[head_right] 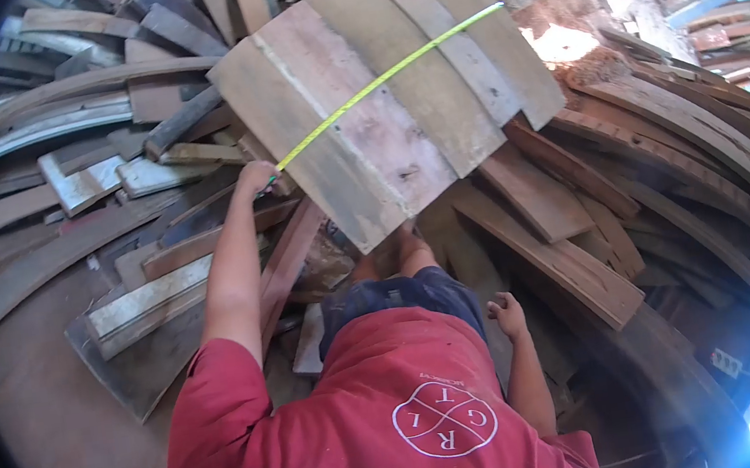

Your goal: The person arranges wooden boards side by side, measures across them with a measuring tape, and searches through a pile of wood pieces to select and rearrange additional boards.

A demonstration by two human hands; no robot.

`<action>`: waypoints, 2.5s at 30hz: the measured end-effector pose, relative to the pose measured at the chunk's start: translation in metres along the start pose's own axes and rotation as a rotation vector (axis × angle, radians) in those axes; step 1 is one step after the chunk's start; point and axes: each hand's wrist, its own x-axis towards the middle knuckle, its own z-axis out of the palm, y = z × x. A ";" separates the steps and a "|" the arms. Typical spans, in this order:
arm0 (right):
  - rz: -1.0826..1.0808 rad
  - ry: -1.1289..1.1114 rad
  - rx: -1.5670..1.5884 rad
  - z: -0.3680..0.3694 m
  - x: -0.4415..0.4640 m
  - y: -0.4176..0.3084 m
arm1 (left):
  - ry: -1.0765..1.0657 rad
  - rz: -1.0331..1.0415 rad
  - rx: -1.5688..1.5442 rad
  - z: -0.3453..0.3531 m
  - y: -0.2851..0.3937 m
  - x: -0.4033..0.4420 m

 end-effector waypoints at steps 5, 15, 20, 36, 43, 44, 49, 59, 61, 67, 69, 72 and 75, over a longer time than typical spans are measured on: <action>0.073 -0.038 -0.051 0.002 0.000 -0.004 | -0.021 -0.067 -0.045 -0.009 0.023 -0.019; -0.041 0.014 -0.086 -0.012 0.018 -0.033 | -0.035 -0.069 0.081 -0.012 0.029 -0.021; -0.064 0.009 -0.051 -0.011 0.022 -0.038 | -0.015 -0.114 0.095 -0.008 0.019 -0.013; -0.007 0.047 -0.014 -0.007 0.010 -0.016 | 0.028 0.145 0.402 -0.004 0.010 -0.012; 0.008 0.090 0.037 -0.001 0.003 0.001 | 0.027 -0.049 0.149 -0.007 0.022 -0.014; 0.013 0.088 0.024 0.001 0.003 0.006 | 0.038 -0.069 0.134 -0.007 0.023 -0.015; 0.054 0.090 0.097 0.007 -0.003 0.024 | -0.008 -0.049 0.106 -0.008 0.016 -0.008; 0.104 0.076 0.126 -0.010 0.029 0.029 | 0.043 -0.210 -0.019 -0.018 0.051 -0.046; 0.106 0.072 0.162 -0.017 0.037 0.009 | 0.062 -0.261 -0.056 -0.022 0.063 -0.057; -0.009 0.062 0.172 -0.023 0.098 -0.008 | -0.029 -0.177 -0.186 -0.034 0.092 -0.097; -0.027 0.056 0.185 -0.026 0.115 -0.020 | -0.080 -0.110 -0.330 -0.031 0.101 -0.111; -0.097 0.084 0.201 -0.021 0.147 -0.025 | -0.096 -0.058 -0.309 -0.025 0.125 -0.120; -0.123 0.121 0.269 -0.019 0.160 -0.031 | -0.079 -0.031 -0.294 -0.011 0.149 -0.112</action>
